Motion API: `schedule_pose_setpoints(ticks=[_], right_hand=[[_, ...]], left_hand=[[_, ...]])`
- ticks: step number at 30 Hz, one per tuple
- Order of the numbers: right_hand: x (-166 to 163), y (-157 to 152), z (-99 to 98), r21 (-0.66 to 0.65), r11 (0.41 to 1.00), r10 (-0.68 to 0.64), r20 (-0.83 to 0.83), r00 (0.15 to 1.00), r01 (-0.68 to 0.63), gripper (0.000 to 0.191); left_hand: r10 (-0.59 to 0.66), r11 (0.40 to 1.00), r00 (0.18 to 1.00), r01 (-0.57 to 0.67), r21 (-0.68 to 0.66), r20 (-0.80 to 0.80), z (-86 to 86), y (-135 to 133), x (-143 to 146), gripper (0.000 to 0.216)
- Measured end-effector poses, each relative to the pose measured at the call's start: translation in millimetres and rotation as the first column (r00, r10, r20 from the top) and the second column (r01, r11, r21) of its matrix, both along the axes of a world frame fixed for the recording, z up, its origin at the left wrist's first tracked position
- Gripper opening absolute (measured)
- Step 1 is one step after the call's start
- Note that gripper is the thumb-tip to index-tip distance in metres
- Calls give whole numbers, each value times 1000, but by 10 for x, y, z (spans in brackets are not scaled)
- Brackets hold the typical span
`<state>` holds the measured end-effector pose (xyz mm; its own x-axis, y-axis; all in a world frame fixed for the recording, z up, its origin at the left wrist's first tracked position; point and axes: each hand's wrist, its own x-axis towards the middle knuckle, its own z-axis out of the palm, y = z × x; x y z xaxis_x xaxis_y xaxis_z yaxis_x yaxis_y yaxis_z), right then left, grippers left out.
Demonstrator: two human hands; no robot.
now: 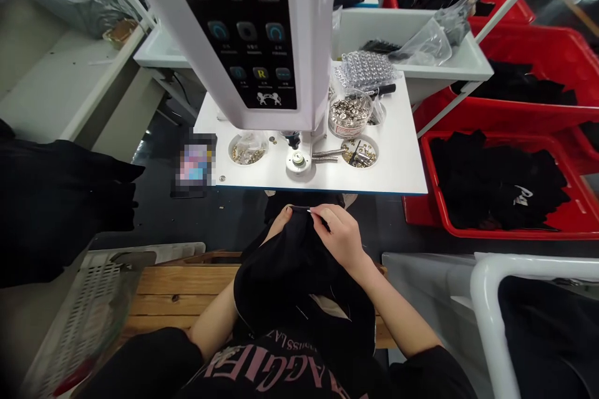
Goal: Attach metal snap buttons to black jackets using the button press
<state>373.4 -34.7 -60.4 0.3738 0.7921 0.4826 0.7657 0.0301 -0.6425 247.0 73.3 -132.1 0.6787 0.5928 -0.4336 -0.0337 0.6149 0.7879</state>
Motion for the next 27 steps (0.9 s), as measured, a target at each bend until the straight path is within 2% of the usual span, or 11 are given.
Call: schedule_pose_setpoints(ticks=[5, 9, 12, 18, 22, 27], right_hand=[[22, 15, -64, -4, 1000, 4, 26, 1000, -4, 19], [9, -14, -77, -24, 999, 22, 37, 999, -21, 20], [0, -29, -77, -38, 998, 42, 50, 998, -41, 21], [0, -5, -76, 14, 1000, 9, 85, 996, -11, 25], [-17, -10, -75, -18, 999, 50, 99, 994, -48, 26], [-10, -5, -81, 3, 1000, 14, 78, 997, -14, 27]], left_hand=[[11, 999, 999, -9, 31, -45, -69, 26, 8, 54], [26, 999, 998, -24, 42, -52, -61, 18, 16, 55], [12, 1000, 999, -11, 20, -34, -34, 16, 18, 54], [9, 1000, 999, -10, -8, -49, -6, 22, 11, 56], [-5, 1000, 999, 5, -8, -33, -23, 17, 7, 54], [-15, 999, 1000, 14, -36, -16, -63, 13, 7, 53]])
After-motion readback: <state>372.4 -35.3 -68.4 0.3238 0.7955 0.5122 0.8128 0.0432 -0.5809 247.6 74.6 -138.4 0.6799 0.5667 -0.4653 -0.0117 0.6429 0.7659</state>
